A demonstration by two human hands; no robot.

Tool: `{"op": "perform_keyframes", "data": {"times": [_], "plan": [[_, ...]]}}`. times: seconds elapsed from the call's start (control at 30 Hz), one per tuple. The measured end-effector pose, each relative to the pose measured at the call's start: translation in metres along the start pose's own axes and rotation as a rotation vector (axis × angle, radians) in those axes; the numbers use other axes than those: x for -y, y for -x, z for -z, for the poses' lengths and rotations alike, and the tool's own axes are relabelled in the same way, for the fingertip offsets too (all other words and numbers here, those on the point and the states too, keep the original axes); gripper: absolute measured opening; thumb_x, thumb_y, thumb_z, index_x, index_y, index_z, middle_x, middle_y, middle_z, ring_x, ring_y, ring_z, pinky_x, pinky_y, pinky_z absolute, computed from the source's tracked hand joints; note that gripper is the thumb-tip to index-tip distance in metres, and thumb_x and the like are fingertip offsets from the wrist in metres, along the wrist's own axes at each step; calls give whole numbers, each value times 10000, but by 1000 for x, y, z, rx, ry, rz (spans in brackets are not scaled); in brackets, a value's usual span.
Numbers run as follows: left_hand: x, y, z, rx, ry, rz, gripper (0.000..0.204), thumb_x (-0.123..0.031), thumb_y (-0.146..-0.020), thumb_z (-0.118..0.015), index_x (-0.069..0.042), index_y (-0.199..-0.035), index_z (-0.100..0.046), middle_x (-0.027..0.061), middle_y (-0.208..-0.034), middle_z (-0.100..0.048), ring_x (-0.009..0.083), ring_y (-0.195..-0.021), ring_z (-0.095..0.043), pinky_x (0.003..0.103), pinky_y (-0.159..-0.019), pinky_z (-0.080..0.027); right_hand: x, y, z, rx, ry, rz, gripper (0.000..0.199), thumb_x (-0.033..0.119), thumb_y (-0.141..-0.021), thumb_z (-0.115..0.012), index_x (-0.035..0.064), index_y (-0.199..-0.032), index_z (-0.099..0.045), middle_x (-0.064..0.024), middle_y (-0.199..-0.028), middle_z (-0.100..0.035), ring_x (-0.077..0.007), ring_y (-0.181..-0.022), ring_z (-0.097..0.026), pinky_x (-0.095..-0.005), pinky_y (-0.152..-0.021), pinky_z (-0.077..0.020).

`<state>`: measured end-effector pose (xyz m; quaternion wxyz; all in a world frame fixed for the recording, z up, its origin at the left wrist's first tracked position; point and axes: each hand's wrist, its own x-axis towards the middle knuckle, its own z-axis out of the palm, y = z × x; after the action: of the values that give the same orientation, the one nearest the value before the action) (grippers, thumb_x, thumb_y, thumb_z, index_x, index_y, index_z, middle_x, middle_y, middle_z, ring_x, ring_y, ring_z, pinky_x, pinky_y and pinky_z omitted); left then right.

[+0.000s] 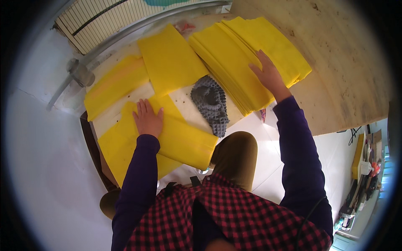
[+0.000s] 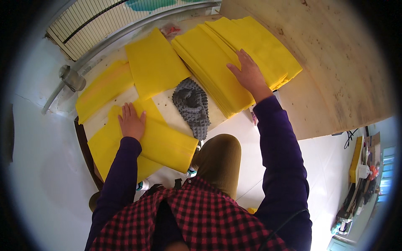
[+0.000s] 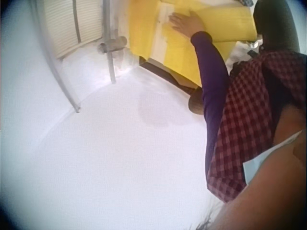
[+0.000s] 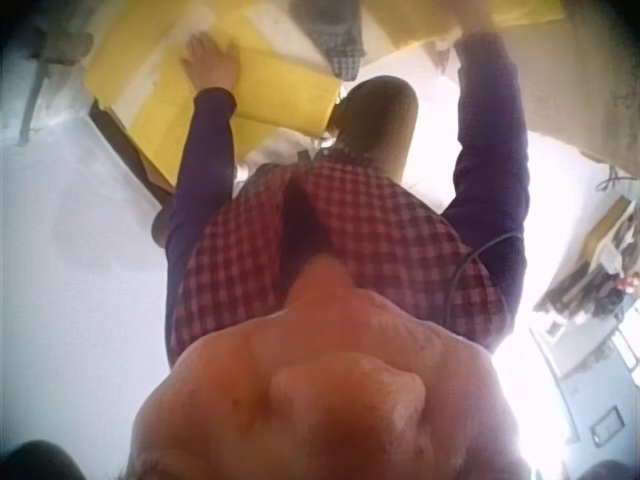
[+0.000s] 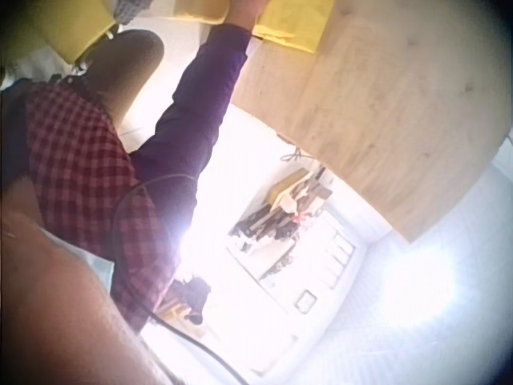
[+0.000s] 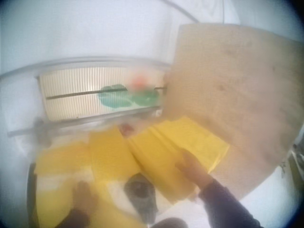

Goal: The person folds multiple yellow sheets on a low wooden table, aligning edges and pressing creases. They stack the folded sheets into a neat pile and briefly handle a small black object at the end.

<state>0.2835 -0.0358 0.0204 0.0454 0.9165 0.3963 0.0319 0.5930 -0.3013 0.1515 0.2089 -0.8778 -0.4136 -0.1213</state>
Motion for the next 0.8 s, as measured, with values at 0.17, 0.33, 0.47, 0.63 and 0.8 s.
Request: {"op": "perform_keyframes", "data": {"times": [0.17,0.33,0.47,0.63,0.8], "plan": [[0,1,0,2,15,-1,733,-505,-950,-380,-1,-1465,-247,162,-1543,-214,271,-1442,-156,490,-1153,-116,-2,-13,-24,242,245,-30,673,497,-943,-433,18,-1411,-364,-150,-1492,-331,-267,-1411,-249,-414,-1156,-173],[-1,1,1,21,13,4,732,-503,-953,-372,-3,-1469,-234,156,-1549,-199,268,-1447,-139,485,-1156,-107,0,1,-29,294,246,38,662,503,-957,-396,34,-1423,-355,-117,-1508,-314,-246,-1419,-232,-420,-1160,-160],[-2,1,3,32,18,9,732,-502,-952,-375,-2,-1469,-234,157,-1550,-196,267,-1448,-136,482,-1157,-105,-4,5,-30,288,199,51,647,498,-963,-383,37,-1417,-367,-120,-1496,-336,-246,-1414,-246,-422,-1158,-164],[2,1,-2,-27,68,-18,731,-498,-946,-391,4,-1460,-256,169,-1542,-212,275,-1444,-151,489,-1154,-112,-2,3,-27,248,400,147,602,452,-954,-442,27,-1379,-419,-150,-1440,-412,-280,-1375,-323,-453,-1137,-207],[9,-1,-16,-129,47,-58,707,-489,-949,-413,-4,-1447,-285,175,-1529,-243,292,-1435,-181,528,-1137,-143,36,23,0,-81,-31,308,444,305,-903,-588,24,-1244,-544,-180,-1255,-565,-347,-1192,-503,-436,-1010,-378]]}}
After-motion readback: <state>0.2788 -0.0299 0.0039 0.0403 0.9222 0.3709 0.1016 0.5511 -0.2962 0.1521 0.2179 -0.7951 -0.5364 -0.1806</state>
